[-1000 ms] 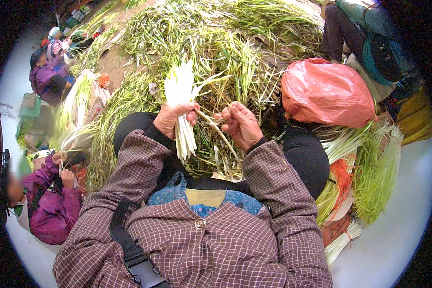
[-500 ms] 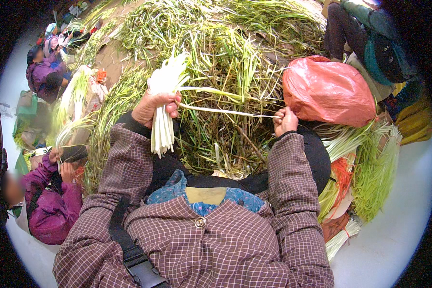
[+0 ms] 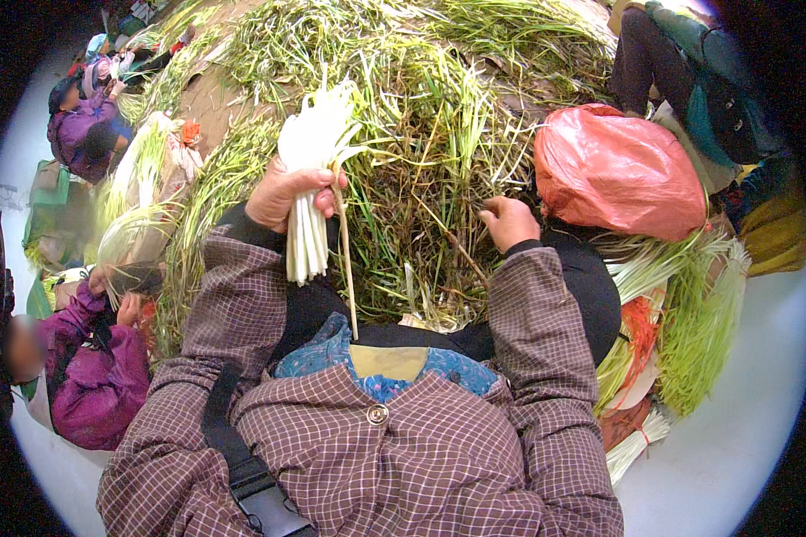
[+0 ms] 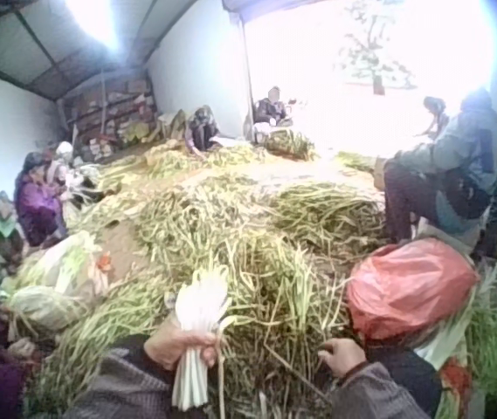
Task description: The person sits on the floor and repeatedly strips the green leafy tops from white vegetable stalks by hand. The cleaned white stalks are gathered into a bundle in the left hand while the green waste is discarded onto a large pile on the floor.
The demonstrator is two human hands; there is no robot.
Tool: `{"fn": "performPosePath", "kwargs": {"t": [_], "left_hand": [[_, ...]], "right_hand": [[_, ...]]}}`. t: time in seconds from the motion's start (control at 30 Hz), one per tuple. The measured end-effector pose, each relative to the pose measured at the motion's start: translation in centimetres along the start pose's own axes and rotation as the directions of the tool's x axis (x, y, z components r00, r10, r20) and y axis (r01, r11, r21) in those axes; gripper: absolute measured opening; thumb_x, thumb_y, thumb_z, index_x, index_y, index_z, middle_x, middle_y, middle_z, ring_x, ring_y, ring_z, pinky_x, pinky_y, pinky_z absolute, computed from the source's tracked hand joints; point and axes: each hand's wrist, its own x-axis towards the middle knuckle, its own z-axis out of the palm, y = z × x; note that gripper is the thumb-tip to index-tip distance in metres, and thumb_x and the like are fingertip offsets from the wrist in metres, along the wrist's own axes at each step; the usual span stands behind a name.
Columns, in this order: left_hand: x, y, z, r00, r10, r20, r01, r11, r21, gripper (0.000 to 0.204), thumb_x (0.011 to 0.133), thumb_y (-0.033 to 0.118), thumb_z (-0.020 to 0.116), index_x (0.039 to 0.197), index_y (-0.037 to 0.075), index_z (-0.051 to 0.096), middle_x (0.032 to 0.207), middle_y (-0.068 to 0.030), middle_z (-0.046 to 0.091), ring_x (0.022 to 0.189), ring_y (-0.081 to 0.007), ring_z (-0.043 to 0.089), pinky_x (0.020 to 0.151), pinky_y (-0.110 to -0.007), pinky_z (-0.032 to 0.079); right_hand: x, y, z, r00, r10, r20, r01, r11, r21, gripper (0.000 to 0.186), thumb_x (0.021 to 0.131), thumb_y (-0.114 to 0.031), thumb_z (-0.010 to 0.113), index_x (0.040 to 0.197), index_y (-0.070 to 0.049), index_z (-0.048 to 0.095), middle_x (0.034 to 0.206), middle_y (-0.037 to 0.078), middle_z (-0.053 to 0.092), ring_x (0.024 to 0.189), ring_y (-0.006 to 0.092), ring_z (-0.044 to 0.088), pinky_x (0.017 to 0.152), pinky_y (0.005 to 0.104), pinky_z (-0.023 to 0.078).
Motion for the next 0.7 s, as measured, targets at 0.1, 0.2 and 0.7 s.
{"fn": "performPosePath", "kwargs": {"t": [0.1, 0.2, 0.7], "left_hand": [[0.6, -1.5, 1.0, 1.000, 0.027, -0.002, -0.027, 1.000, 0.012, 0.024, 0.077, 0.000, 0.063, 0.098, -0.006, 0.055, 0.077, -0.0144, 0.064, 0.051, -0.0128, 0.058, 0.048, -0.027, 0.054], [0.6, -2.7, 2.2, 0.999, 0.021, -0.035, -0.019, 0.998, 0.061, 0.024, 0.077, 0.001, 0.066, 0.098, -0.005, 0.056, 0.075, -0.0136, 0.064, 0.050, -0.0132, 0.059, 0.046, -0.025, 0.052], [1.0, -5.5, 4.4, 0.985, 0.009, -0.174, 0.011, 0.993, 0.115, 0.014, 0.077, -0.001, 0.066, 0.089, -0.004, 0.060, 0.064, -0.0077, 0.061, 0.048, -0.0145, 0.059, 0.044, -0.025, 0.049]], "right_hand": [[-1.0, -6.2, 0.2, 0.990, -0.112, -0.086, 0.141, 0.742, 0.655, 0.019, 0.089, -0.017, 0.059, 0.101, -0.005, 0.068, 0.078, 0.003, 0.067, 0.062, 0.0068, 0.060, 0.055, 0.0230, 0.049], [-2.5, -12.7, -2.0, 0.975, -0.220, 0.015, 0.084, 0.432, 0.898, 0.023, 0.091, -0.022, 0.059, 0.102, -0.003, 0.067, 0.075, 0.000, 0.063, 0.056, 0.0036, 0.052, 0.048, 0.0175, 0.041], [-2.9, -13.1, -0.5, 0.983, -0.097, 0.158, -0.154, 0.046, 0.987, 0.015, 0.089, -0.020, 0.062, 0.093, -0.006, 0.066, 0.073, -0.002, 0.063, 0.051, 0.0009, 0.045, 0.046, 0.0154, 0.034]]}}
